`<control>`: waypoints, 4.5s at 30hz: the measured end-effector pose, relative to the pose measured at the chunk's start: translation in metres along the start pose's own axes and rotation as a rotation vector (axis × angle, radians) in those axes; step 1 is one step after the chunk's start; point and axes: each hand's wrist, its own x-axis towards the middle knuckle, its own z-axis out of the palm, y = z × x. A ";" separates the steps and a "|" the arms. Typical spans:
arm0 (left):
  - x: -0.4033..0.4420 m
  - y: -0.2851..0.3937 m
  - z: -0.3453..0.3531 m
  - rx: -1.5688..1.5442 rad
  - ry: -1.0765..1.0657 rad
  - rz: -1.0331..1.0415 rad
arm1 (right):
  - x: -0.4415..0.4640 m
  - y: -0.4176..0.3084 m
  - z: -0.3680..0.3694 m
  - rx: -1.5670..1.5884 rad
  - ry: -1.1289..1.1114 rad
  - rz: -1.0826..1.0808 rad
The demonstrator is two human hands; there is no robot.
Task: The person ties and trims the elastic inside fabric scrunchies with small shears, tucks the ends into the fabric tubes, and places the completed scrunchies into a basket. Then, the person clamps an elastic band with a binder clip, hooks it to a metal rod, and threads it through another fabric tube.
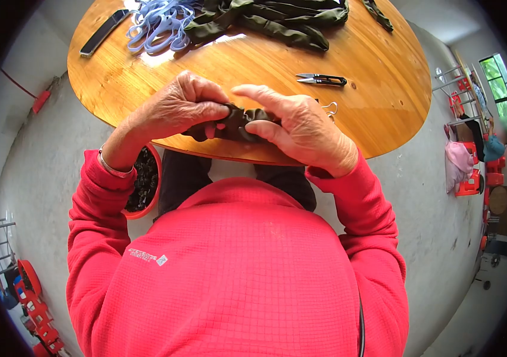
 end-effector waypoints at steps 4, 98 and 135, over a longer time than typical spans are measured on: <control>-0.001 0.008 0.005 -0.039 0.072 -0.020 | 0.004 0.008 -0.002 0.129 0.031 -0.057; -0.020 -0.025 0.004 0.145 0.613 0.570 | -0.014 0.019 -0.023 0.309 -0.122 0.099; -0.008 -0.011 0.034 -0.589 0.644 0.599 | -0.001 -0.013 0.009 0.466 -0.154 0.189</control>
